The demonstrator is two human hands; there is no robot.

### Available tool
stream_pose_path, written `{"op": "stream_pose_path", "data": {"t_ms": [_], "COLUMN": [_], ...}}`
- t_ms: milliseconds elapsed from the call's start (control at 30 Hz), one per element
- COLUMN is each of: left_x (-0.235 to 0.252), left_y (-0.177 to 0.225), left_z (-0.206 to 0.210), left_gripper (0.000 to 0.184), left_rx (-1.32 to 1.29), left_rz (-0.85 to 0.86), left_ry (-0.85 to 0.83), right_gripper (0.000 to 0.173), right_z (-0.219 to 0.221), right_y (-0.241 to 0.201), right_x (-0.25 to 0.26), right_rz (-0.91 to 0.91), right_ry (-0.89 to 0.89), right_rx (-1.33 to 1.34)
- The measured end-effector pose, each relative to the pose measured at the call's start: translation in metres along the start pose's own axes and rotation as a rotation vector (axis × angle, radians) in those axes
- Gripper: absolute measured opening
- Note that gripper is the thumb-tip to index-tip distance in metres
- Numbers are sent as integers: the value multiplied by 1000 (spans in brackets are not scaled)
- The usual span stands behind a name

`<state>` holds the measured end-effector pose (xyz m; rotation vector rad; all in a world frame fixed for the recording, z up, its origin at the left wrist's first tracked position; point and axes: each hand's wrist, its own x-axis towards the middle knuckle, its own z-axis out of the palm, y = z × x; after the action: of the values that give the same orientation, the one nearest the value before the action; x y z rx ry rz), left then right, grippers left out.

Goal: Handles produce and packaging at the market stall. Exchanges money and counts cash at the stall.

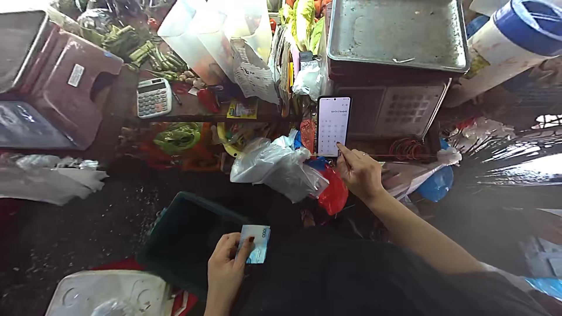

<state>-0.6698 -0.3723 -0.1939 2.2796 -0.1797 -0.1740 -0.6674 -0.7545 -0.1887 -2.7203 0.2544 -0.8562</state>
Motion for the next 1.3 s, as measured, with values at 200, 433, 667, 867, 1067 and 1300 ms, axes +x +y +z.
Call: {"op": "stream_pose_path", "data": {"t_ms": [200, 433, 667, 867, 1067, 1300], "left_x": [-1, 0, -3, -9, -16, -42], "left_y": [-2, 24, 35, 36, 31, 14], "left_z": [0, 6, 13, 19, 17, 6], "left_gripper": [43, 26, 32, 33, 30, 31], "left_rx": [118, -57, 20, 38, -13, -21], "left_rz": [210, 466, 396, 359, 382, 444], "left_ry": [129, 441, 471, 459, 420, 393], "right_gripper": [36, 34, 36, 36, 37, 37], "right_z": [-2, 7, 12, 11, 10, -10], "right_y": [-3, -14, -15, -5, -13, -70], "right_x": [-2, -1, 2, -9, -9, -11], "right_rz": [-18, -70, -63, -72, -18, -111], "right_ry": [-18, -92, -140, -136, -150, -310], "right_rx": [32, 111, 107, 62, 31, 485]}}
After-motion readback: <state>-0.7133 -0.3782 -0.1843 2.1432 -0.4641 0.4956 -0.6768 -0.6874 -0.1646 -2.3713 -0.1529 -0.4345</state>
